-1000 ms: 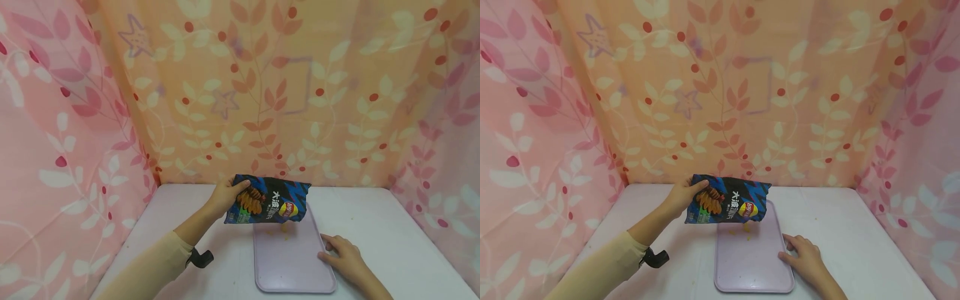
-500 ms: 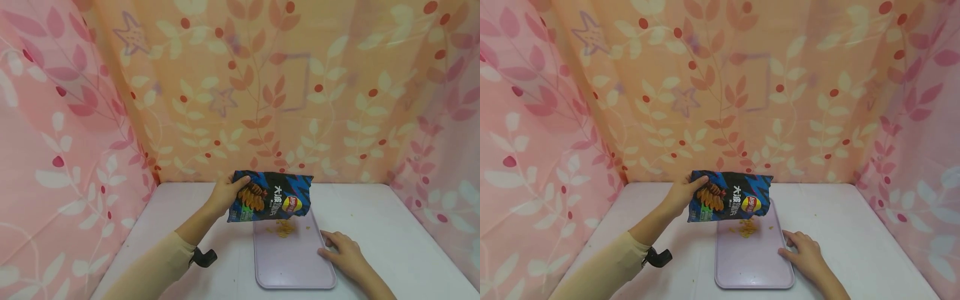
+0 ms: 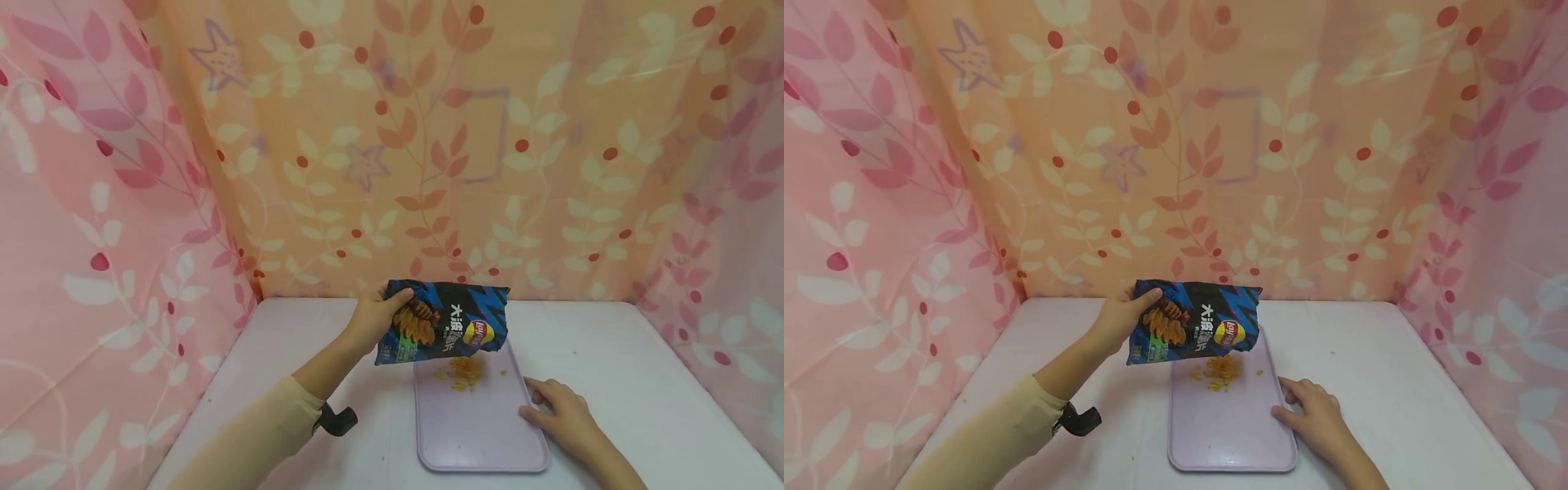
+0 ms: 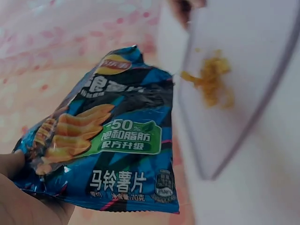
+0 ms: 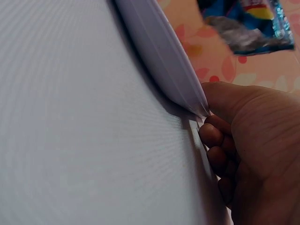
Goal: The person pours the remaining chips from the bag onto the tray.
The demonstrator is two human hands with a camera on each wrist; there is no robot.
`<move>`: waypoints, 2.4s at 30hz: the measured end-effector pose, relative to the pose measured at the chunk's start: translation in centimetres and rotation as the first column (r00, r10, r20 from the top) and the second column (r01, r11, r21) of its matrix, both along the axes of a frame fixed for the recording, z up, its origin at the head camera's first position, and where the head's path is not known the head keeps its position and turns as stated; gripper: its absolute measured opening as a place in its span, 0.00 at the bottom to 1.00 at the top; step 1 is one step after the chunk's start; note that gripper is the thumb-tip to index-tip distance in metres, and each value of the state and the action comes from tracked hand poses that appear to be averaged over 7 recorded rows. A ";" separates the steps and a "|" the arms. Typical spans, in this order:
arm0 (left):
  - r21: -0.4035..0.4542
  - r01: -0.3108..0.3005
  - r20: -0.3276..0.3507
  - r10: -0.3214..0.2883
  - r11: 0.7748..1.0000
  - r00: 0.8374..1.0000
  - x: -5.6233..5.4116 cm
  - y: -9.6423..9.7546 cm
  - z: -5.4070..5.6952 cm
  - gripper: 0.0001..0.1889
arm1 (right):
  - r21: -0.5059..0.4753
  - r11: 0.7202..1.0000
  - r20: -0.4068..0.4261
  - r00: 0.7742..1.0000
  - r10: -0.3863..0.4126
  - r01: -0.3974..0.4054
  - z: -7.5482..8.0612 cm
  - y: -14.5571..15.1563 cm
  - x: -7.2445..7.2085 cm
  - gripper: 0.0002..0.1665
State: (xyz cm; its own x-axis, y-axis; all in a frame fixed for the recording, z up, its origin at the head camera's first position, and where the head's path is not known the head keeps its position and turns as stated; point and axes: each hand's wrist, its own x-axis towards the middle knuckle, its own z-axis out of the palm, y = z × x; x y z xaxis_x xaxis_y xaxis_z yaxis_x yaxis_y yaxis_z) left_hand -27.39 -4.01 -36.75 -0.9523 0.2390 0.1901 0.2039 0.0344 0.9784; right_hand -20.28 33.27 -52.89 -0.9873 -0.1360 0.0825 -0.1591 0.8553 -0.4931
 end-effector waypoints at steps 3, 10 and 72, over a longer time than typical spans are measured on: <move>-0.004 0.051 -0.021 -0.052 0.999 0.998 0.2 0.6 -0.7 0.14 | 0.000 1.000 -0.019 1.000 0.005 -0.005 0.0 0.1 0.0 0.41; -0.022 -0.008 -0.098 0.005 1.000 0.995 0.9 0.6 -0.5 0.13 | -0.024 1.000 -0.022 1.000 0.017 -0.018 0.0 -0.1 -0.2 0.40; -0.077 -0.004 -0.156 -0.008 0.997 0.988 -0.3 0.7 1.4 0.11 | -0.006 1.000 -0.010 1.000 0.005 -0.005 0.0 -0.2 0.3 0.41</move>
State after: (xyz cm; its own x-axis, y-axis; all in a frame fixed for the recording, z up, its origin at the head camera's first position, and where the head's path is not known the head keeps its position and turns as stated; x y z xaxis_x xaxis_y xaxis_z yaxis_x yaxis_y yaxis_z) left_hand -27.65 -3.27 -35.34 -0.9117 0.2607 0.3175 0.3542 0.1072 0.9290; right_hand -19.99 33.10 -52.86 -0.9857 -0.1400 0.0937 -0.1681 0.8515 -0.4967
